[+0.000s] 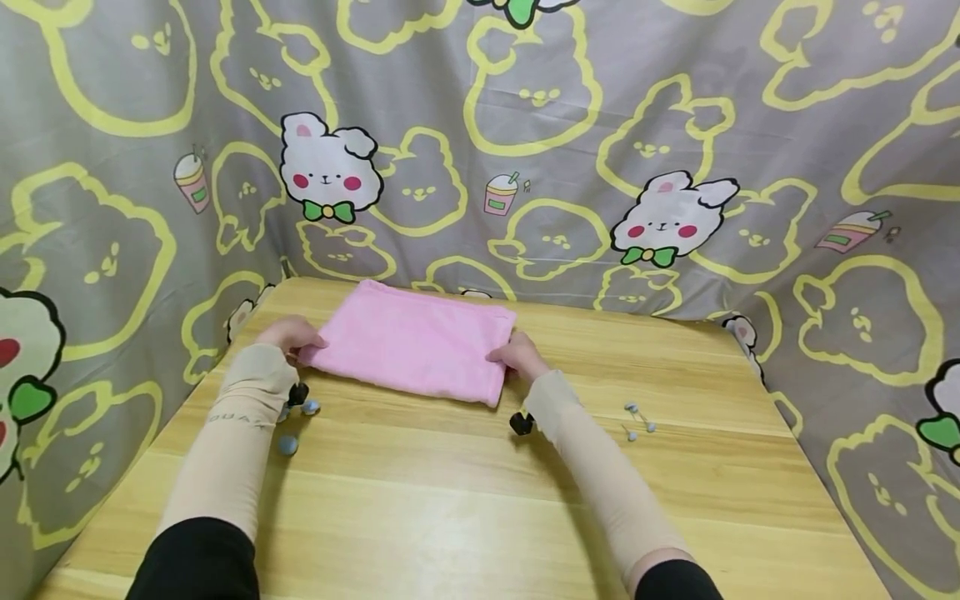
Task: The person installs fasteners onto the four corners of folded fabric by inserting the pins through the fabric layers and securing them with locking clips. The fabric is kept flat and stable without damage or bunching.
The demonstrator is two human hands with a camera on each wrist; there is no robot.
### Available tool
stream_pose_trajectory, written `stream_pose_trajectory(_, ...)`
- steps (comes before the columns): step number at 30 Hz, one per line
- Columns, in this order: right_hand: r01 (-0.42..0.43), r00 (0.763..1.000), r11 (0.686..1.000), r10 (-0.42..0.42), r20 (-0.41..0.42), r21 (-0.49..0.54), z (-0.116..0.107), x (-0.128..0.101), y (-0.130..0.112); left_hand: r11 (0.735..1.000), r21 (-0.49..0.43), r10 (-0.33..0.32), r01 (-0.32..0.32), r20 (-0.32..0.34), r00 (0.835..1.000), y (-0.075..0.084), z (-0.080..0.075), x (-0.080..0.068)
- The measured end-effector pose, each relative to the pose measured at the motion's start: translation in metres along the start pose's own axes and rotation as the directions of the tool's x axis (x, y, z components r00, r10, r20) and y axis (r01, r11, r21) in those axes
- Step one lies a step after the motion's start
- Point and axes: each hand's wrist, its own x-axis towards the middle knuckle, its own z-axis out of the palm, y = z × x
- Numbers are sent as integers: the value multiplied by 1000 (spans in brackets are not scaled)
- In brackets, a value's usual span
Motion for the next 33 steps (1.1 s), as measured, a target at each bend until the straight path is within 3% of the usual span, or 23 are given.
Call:
stream_pose_trajectory(5, -23, 997, 999, 21, 70, 25, -10, -20, 13, 999, -18, 45, -47, -59, 997, 9, 7, 10)
stream_pose_trajectory(9, -44, 993, 997, 36, 116, 64, -13, -36, 19, 998, -40, 42, -45, -65, 997, 14, 12, 11)
stream_pose_trajectory(12, -41, 990, 997, 31, 141, 71, -20, -42, 21, 997, -39, 58, -61, -89, 994, 18, 16, 5)
stream_pose_trajectory(15, -40, 992, 998, 33, 125, 52, -35, -38, 21, 995, -5, 96, -98, -171, 981, 24, 22, -7)
stream_pose_trajectory(18, -3, 999, 998, 6, 47, -63, -55, -29, 20, 990, 13, 141, -143, -273, 952, 30, 30, -23)
stream_pose_trajectory(19, 9, 1000, 994, -7, 24, -106, -61, -25, 19, 987, -20, 147, -160, -293, 945, 32, 32, -30)
stream_pose_trajectory(20, 34, 999, 985, -34, 3, -169, -66, -22, 18, 982, -69, 149, -177, -300, 942, 33, 34, -36)
stream_pose_trajectory(22, 88, 995, 955, -95, -9, -284, -74, -16, 15, 949, -242, 137, -204, -267, 954, 36, 37, -49)
stream_pose_trajectory(23, 109, 993, 943, -115, 1, -313, -76, -12, 13, 920, -337, 126, -202, -233, 964, 36, 39, -55)
stream_pose_trajectory(24, 132, 991, 934, -133, 20, -332, -77, -9, 12, 861, -478, 102, -175, -174, 979, 36, 40, -61)
stream_pose_trajectory(25, 149, 989, 928, -144, 42, -340, -76, -4, 11, 778, -615, 78, -126, -105, 991, 36, 42, -68)
stream_pose_trajectory(27, 187, 982, 929, -164, 98, -320, -74, 4, 10, 600, -800, 44, -11, 19, 999, 36, 46, -79)
stream_pose_trajectory(30, 242, 966, 931, -203, 162, -274, -67, 18, 11, 356, -925, 38, 130, 154, 987, 36, 55, -88)
stream_pose_trajectory(33, 302, 949, 911, -260, 177, -282, -59, 27, 10, 262, -947, 49, 184, 204, 978, 36, 63, -85)
